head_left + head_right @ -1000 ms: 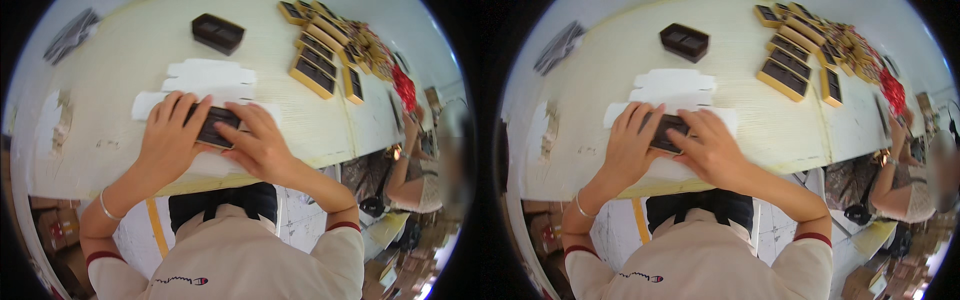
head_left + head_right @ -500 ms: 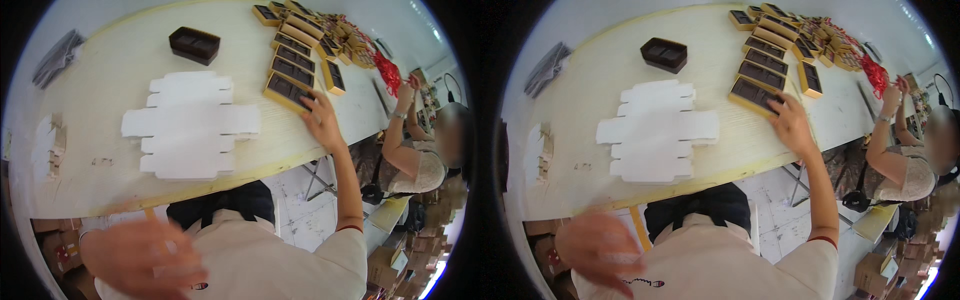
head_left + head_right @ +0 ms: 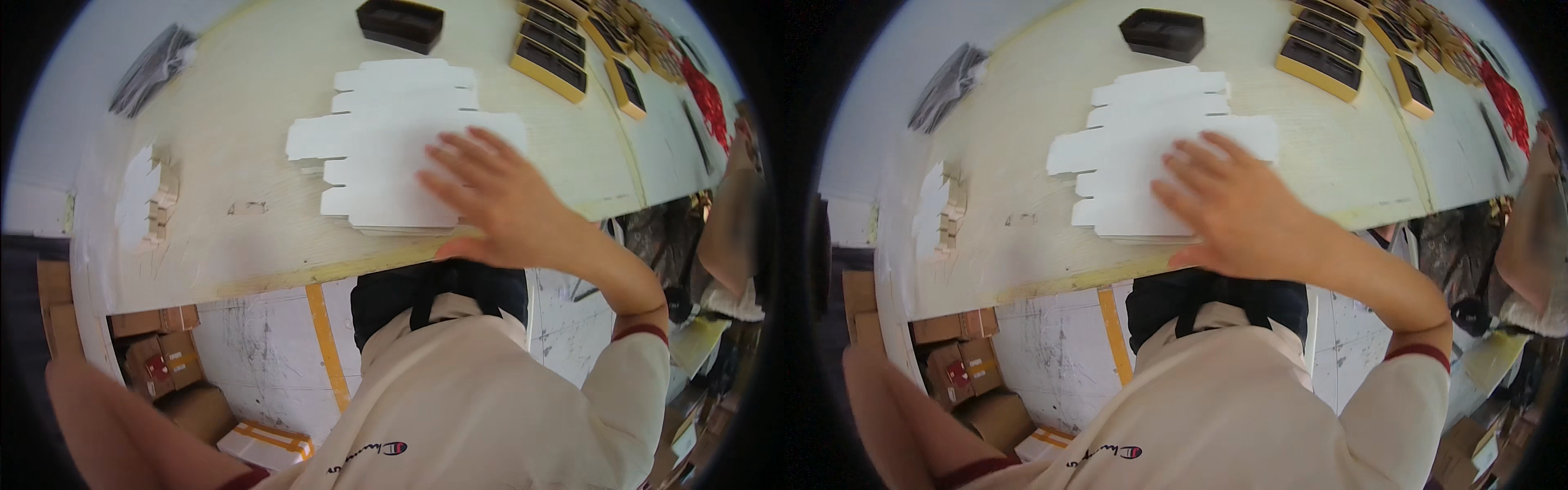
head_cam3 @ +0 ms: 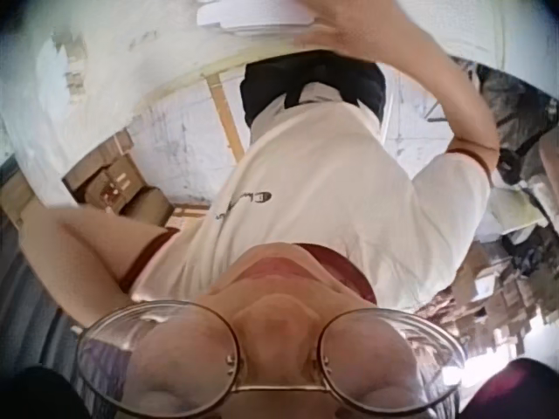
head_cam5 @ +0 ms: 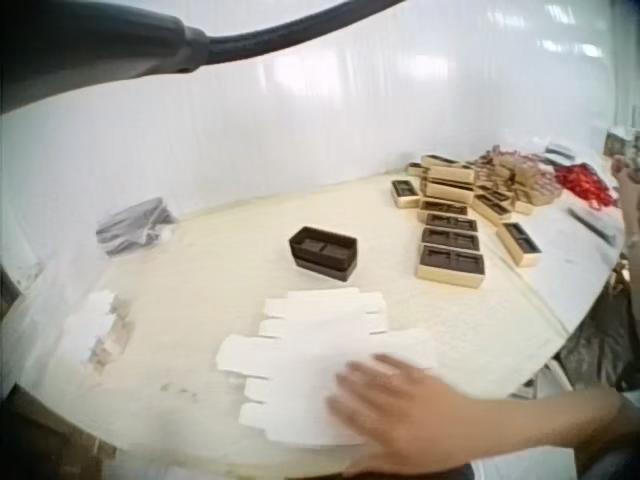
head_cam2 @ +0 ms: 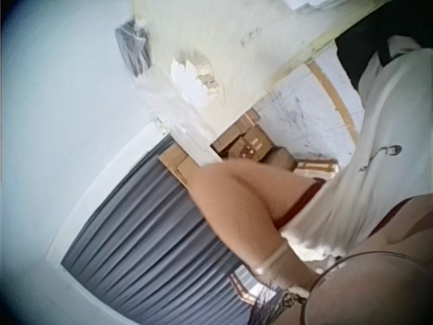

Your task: The person folds flat cardboard pieces into small rectangular boxes and places dark rectangular objects inside them. They repeat this process multiple times, stacking the finished boxes on the table.

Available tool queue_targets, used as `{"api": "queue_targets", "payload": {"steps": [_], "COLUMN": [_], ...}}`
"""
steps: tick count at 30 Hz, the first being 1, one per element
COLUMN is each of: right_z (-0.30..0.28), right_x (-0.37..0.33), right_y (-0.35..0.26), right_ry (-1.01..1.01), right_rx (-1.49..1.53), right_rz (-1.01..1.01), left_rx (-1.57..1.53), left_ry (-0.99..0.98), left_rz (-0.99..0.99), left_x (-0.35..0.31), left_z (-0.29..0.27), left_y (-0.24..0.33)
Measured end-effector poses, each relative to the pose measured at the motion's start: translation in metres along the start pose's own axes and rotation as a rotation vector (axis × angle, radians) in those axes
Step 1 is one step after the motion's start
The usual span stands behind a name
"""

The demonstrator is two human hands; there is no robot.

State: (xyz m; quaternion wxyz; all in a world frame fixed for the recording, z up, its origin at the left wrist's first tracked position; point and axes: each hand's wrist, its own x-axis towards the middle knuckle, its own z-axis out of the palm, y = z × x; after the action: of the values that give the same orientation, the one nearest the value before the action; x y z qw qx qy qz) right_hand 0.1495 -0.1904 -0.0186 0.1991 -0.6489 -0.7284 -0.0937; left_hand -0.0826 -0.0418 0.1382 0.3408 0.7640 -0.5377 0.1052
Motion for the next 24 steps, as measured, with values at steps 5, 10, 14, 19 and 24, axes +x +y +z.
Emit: {"api": "queue_targets", "payload": {"steps": [5, 10, 14, 19, 24], "right_z": [0.015, 0.009, 0.029, 0.040, 0.018], "right_x": [-0.002, -0.008, -0.021, -0.027, -0.011], "right_y": [-0.007, -0.002, -0.015, 0.006, 0.058], "right_ry": [-0.044, -0.081, 0.047, 0.007, -0.088], "right_rx": [0.107, 0.231, 0.118, -0.083, 0.079], "right_rz": [0.060, 0.103, 0.091, -0.028, 0.005], "left_rx": [0.082, 0.235, 0.474, 0.378, 0.527], "left_ry": [0.085, 0.236, 0.668, 1.035, 0.428], "left_rz": [0.043, 0.078, 0.010, -0.482, -0.975], "left_x": [-0.008, -0.014, -0.029, -0.099, -0.090], "left_z": [-0.001, -0.003, -0.001, 0.029, 0.072], "left_y": [0.007, 0.016, 0.020, -0.055, -0.114]}}
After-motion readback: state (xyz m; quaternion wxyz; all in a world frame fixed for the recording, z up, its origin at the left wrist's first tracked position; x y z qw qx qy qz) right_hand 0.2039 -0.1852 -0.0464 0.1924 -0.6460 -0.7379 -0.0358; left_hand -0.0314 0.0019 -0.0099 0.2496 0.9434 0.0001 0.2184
